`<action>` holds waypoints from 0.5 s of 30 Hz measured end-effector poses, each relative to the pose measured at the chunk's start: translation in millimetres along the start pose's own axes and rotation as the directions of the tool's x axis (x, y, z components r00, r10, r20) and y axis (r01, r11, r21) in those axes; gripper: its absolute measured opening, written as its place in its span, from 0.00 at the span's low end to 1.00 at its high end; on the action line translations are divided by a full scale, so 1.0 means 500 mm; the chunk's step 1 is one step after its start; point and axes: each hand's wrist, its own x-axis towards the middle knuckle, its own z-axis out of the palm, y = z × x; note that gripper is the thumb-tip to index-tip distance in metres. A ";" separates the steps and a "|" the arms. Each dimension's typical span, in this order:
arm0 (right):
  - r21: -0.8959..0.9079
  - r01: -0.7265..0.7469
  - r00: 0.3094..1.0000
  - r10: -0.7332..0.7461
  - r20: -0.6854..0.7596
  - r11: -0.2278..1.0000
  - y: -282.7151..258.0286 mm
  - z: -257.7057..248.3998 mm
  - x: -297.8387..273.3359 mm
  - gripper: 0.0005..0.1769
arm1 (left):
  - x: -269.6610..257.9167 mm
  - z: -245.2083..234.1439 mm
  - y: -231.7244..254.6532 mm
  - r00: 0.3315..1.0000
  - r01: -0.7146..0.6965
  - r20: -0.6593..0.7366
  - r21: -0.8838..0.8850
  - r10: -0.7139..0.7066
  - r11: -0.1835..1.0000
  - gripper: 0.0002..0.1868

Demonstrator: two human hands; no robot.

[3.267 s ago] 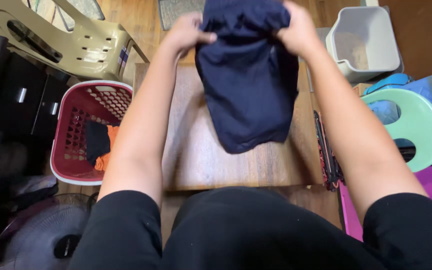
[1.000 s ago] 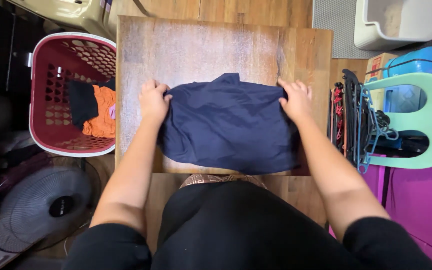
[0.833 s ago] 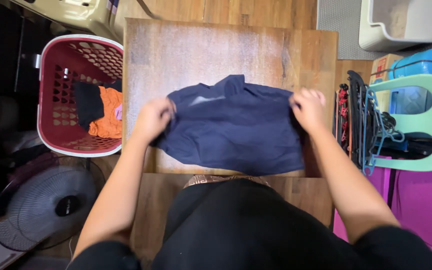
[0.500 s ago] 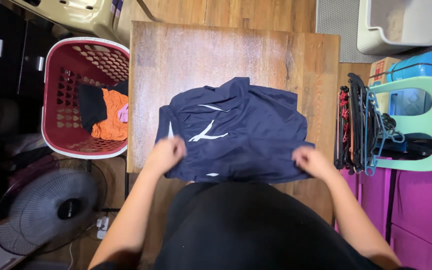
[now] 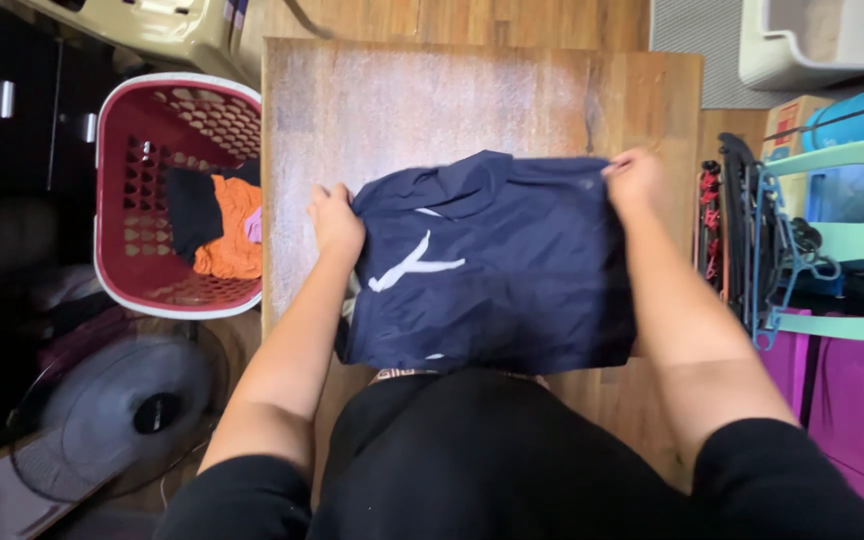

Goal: Folding various items of clothing and placing them neatly in stacks.

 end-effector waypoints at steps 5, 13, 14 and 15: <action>0.103 0.170 0.956 -0.138 -0.260 0.980 -0.090 -0.104 -0.019 0.11 | -0.004 -0.104 0.105 0.935 -0.229 -0.306 -0.139 0.178 0.964 0.32; 0.115 0.763 0.627 -0.772 0.103 0.636 -0.419 -0.046 -0.295 0.16 | 0.021 0.061 0.106 0.836 0.444 0.024 -0.617 -0.548 0.650 0.44; 0.113 0.811 0.553 -0.815 0.172 0.574 -0.429 -0.022 -0.308 0.21 | 0.028 0.097 0.086 0.831 0.436 0.071 -0.699 -0.552 0.567 0.38; 0.116 0.817 0.543 -0.821 0.178 0.565 -0.431 -0.008 -0.302 0.21 | 0.013 0.053 0.094 0.825 0.439 0.069 -0.703 -0.561 0.559 0.38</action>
